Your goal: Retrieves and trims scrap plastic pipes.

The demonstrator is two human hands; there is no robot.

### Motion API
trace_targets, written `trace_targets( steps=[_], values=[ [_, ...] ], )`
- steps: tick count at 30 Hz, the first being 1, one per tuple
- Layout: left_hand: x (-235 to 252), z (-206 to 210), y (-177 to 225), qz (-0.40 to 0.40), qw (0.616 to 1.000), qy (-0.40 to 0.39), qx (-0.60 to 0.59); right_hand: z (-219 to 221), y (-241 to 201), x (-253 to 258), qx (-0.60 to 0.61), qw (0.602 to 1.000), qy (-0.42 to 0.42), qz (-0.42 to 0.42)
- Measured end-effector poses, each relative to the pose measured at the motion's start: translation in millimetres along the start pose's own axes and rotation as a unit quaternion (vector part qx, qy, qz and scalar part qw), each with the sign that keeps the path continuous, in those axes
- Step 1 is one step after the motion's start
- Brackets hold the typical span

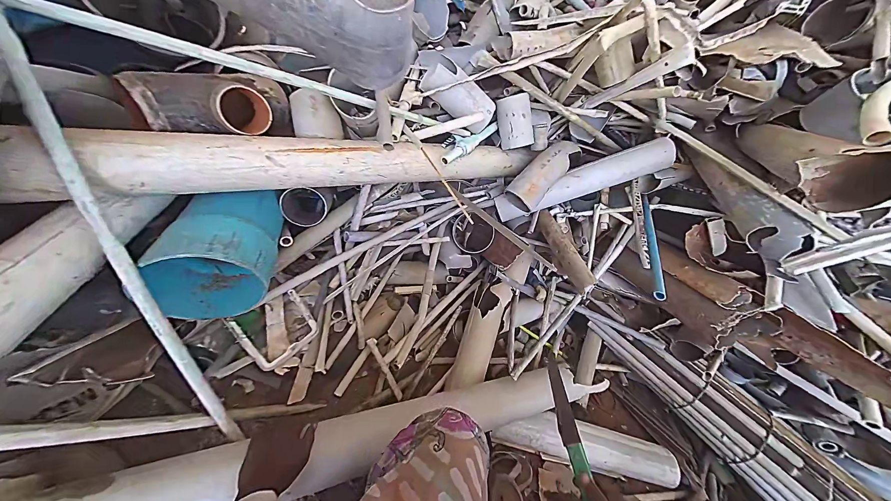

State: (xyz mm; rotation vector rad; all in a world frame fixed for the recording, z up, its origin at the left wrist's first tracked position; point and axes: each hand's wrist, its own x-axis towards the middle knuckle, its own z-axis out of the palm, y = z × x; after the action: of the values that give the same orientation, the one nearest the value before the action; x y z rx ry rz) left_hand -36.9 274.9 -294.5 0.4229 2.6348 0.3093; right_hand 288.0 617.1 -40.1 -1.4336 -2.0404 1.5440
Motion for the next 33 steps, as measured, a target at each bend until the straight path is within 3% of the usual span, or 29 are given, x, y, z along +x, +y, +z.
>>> trace_targets(
  steps=[5, 9, 11, 13, 15, 20, 23, 28, 31, 33],
  values=[
    [10.0, 1.7, -9.3, 0.014, 1.000, -0.006, 0.008, 9.4, -140.7, 117.7, -0.151, 0.972, 0.018, -0.182],
    [14.7, 3.3, -6.7, 0.000, 1.000, -0.029, 0.002, 55.9, -290.2, 186.1, -0.382, 0.880, 0.082, -0.269],
    [16.3, 0.4, -9.2, -0.004, 0.999, -0.046, 0.004, 87.0, -351.5, 208.9, -0.421, 0.838, 0.127, -0.324],
    [18.5, 2.5, -9.7, -0.001, 0.999, -0.036, 0.001, 110.1, -406.6, 237.4, -0.402, 0.843, 0.148, -0.324],
    [20.1, 4.1, -9.4, 0.002, 0.999, -0.032, -0.001, 126.4, -446.1, 273.9, -0.344, 0.884, 0.136, -0.285],
    [22.7, 4.7, -13.0, 0.002, 0.999, -0.051, 0.008, 170.9, -485.0, 312.6, -0.326, 0.914, 0.114, -0.213],
    [24.8, 6.0, -13.3, 0.013, 0.999, -0.040, 0.004, 183.9, -487.2, 339.0, -0.298, 0.922, 0.099, -0.225],
    [25.2, 7.2, -14.9, 0.016, 0.999, -0.032, -0.006, 193.7, -478.8, 353.4, -0.200, 0.912, 0.043, -0.355],
    [23.5, 8.1, -13.8, 0.016, 1.000, -0.018, -0.016, 191.6, -463.6, 353.3, -0.148, 0.867, -0.060, -0.471],
    [23.0, 9.3, -13.2, 0.014, 1.000, -0.017, -0.015, 204.7, -456.2, 341.1, -0.160, 0.852, -0.100, -0.489]
  ],
)
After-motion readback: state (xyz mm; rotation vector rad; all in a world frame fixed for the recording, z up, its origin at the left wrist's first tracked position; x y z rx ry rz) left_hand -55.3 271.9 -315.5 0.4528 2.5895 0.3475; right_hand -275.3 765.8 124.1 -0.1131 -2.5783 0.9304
